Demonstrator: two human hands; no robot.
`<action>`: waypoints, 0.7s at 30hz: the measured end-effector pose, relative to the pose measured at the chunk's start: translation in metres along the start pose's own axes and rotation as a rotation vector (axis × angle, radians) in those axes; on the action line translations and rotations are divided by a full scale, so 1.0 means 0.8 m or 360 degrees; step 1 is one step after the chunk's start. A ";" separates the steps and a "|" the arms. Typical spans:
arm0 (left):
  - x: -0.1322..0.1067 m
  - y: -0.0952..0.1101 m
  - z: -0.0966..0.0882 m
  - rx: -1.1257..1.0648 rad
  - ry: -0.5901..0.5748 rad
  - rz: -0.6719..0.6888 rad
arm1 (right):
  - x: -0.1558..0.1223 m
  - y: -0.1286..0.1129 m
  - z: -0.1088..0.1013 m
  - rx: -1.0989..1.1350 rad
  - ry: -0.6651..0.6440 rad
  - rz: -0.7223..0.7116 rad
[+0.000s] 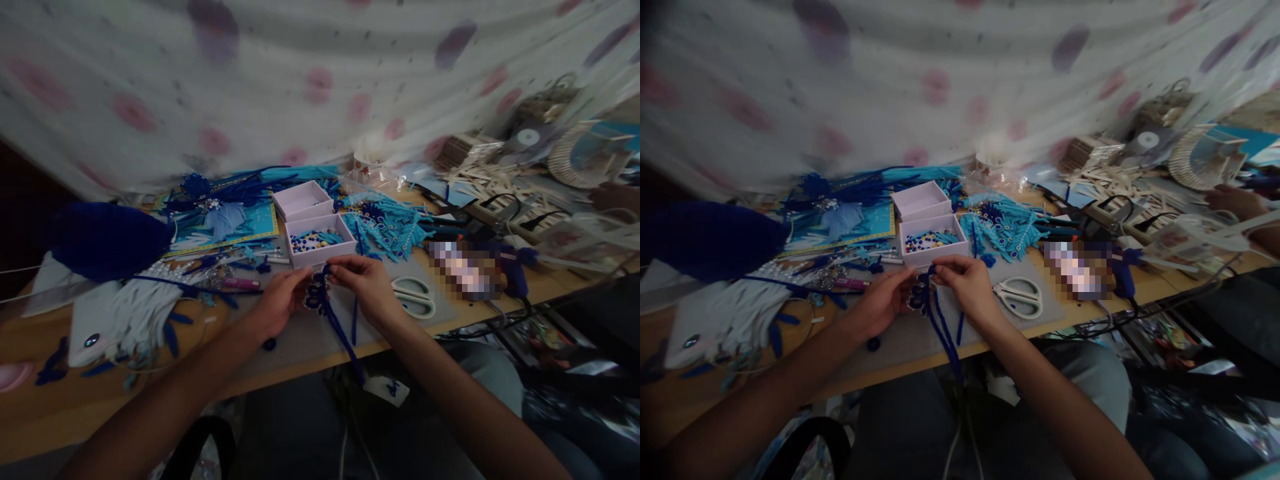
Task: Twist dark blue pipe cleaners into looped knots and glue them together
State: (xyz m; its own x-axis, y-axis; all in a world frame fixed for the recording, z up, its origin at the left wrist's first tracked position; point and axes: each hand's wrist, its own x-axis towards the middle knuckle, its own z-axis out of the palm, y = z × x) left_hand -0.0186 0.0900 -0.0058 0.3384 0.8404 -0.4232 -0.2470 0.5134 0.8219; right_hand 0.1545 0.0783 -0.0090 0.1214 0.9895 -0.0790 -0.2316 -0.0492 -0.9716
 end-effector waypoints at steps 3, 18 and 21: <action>-0.001 0.005 -0.005 -0.0065 0.0022 -0.0076 | -0.004 0.005 -0.001 0.0126 0.0108 0.0033; -0.043 -0.006 -0.024 0.0167 0.0072 0.0177 | -0.030 0.032 -0.001 0.0405 0.0276 0.0012; -0.054 -0.009 -0.037 0.0502 0.0137 0.0263 | -0.027 0.028 -0.003 0.0274 0.0273 0.0003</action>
State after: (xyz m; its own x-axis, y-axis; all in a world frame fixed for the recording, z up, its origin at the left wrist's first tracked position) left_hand -0.0581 0.0545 -0.0047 0.2366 0.9259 -0.2945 0.0045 0.3021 0.9533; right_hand 0.1488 0.0558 -0.0298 0.2795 0.9511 -0.1315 -0.3914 -0.0122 -0.9201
